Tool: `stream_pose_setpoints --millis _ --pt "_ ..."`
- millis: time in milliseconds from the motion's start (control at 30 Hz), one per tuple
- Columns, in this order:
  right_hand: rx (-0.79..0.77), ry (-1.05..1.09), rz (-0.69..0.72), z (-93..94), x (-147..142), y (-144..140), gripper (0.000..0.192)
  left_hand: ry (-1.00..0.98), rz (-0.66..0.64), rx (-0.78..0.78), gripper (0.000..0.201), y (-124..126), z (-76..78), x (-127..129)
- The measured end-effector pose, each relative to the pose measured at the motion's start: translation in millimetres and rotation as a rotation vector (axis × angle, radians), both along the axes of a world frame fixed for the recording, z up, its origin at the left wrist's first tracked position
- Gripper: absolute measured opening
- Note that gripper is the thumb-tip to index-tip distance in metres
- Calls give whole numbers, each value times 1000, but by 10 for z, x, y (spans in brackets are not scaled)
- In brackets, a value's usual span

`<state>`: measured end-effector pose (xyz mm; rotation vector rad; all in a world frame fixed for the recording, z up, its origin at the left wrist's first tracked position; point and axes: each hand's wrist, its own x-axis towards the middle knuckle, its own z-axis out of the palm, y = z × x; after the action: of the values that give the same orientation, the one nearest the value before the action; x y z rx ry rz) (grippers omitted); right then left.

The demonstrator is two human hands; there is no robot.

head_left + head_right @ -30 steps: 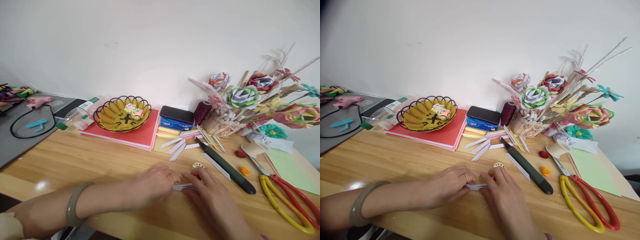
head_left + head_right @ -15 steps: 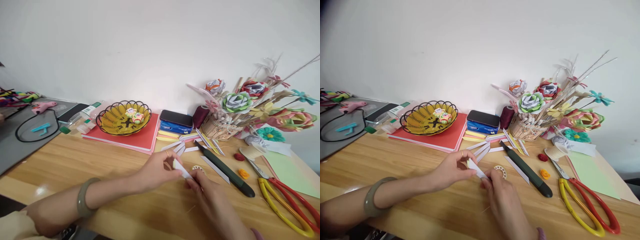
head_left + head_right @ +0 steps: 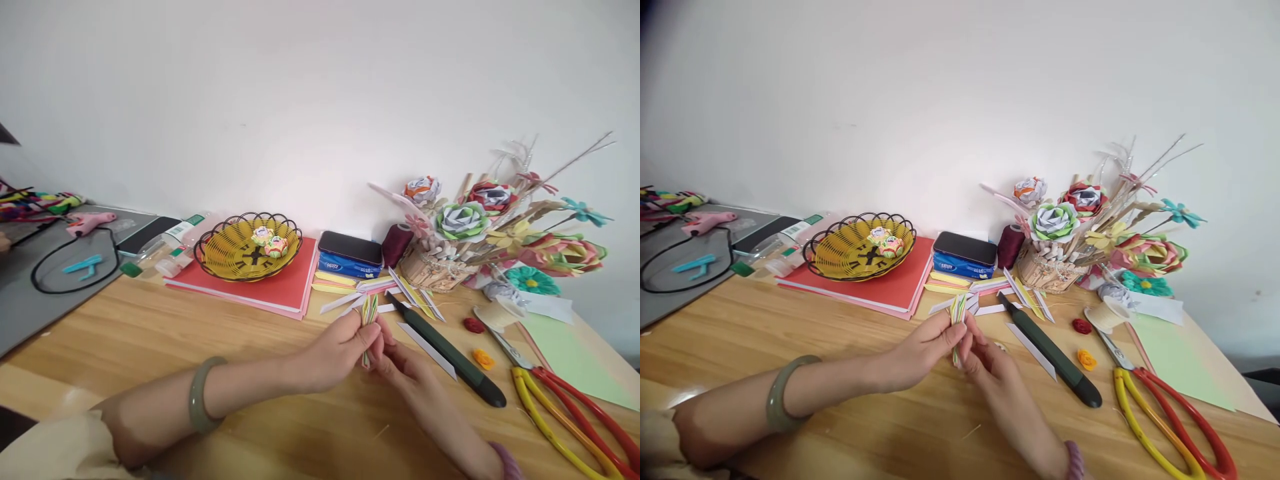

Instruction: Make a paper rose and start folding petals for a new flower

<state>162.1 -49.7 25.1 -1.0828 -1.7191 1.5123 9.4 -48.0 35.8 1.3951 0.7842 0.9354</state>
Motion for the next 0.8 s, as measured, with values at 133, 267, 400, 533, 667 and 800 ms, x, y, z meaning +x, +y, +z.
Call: stream_pose_setpoints --millis 133,267,400,533,667,800 --pt "431 -369 -67 25 185 66 28 67 67 71 27 53 -12 -61" --pt "905 -521 -122 72 235 39 47 93 25 30 23 103 -166 -15" --pt "1175 -671 59 81 161 13 63 124 -9 70 32 106 -272 61" --pt "1253 -825 187 128 178 31 64 100 -51 126 36 104 -303 89" --pt "1445 -724 47 258 246 47 65 215 -6 140 25 101 -333 103" --pt "1541 -826 245 292 285 54 72 183 -49 197 24 82 -320 101"
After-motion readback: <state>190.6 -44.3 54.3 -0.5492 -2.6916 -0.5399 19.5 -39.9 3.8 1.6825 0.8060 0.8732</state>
